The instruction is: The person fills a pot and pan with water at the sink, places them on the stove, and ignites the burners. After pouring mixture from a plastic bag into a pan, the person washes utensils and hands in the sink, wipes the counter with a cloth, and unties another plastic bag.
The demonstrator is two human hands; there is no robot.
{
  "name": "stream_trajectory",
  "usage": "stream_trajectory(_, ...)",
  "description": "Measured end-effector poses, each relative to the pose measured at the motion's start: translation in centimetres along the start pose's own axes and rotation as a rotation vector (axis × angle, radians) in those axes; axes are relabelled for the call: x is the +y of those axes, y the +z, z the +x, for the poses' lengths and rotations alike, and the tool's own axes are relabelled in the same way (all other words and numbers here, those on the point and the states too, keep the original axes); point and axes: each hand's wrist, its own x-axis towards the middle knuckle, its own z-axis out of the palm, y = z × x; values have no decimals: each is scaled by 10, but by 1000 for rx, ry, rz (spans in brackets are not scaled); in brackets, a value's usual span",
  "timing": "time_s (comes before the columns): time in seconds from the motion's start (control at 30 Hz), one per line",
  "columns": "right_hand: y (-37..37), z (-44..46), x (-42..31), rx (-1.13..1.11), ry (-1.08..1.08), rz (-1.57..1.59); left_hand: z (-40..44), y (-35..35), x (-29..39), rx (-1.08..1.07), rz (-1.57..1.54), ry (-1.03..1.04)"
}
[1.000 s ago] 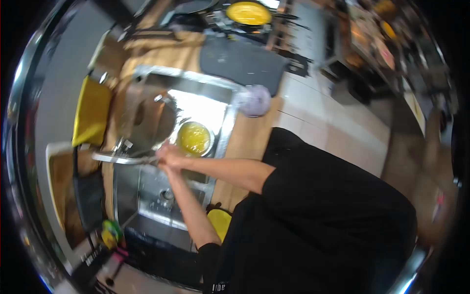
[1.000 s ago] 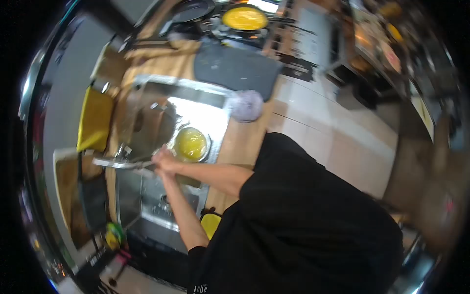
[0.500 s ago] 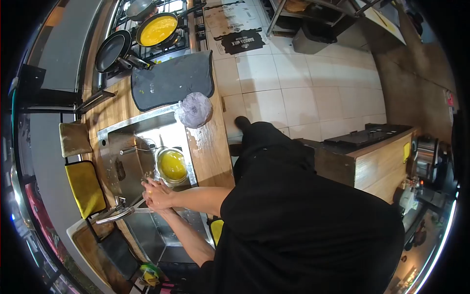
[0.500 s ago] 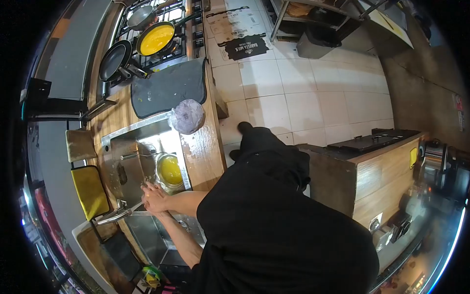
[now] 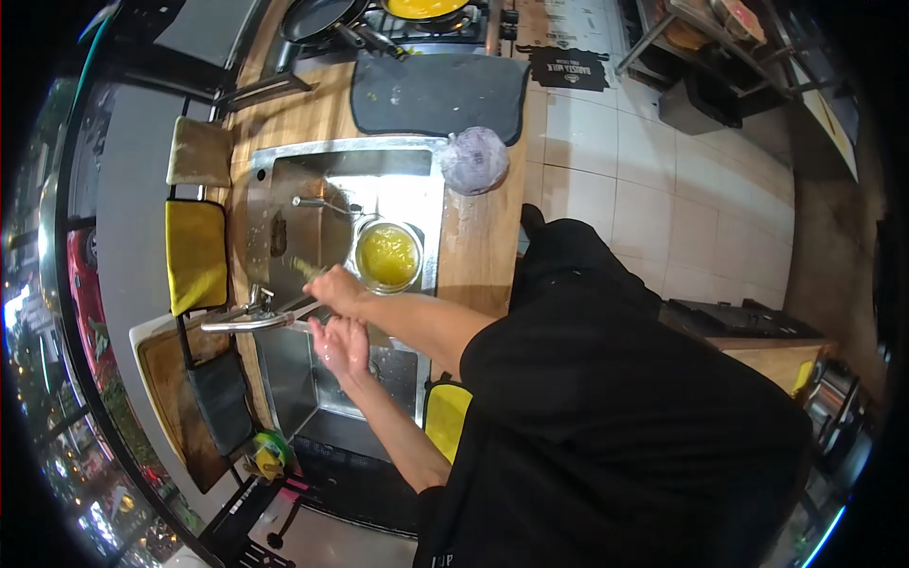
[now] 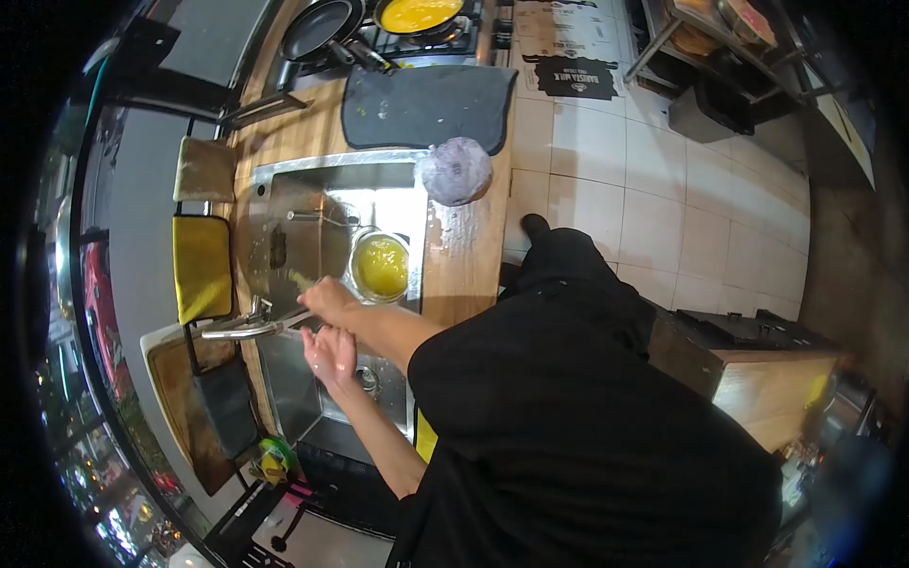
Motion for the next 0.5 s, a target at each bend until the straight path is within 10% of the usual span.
stream_trajectory(0.07,-3,-10,11,-55,16,-27,11,18,-10,369,3,-55)
stream_trajectory(0.2,-17,-29,3,-156,60,-20,40,-4,-28,411,-75,74)
stream_trajectory(0.37,-64,-23,-30,-301,801,181,66,-13,-36,435,-60,89)
stream_trajectory(0.5,-41,-14,-6,-579,325,-9,73,-4,-30,410,-21,111)
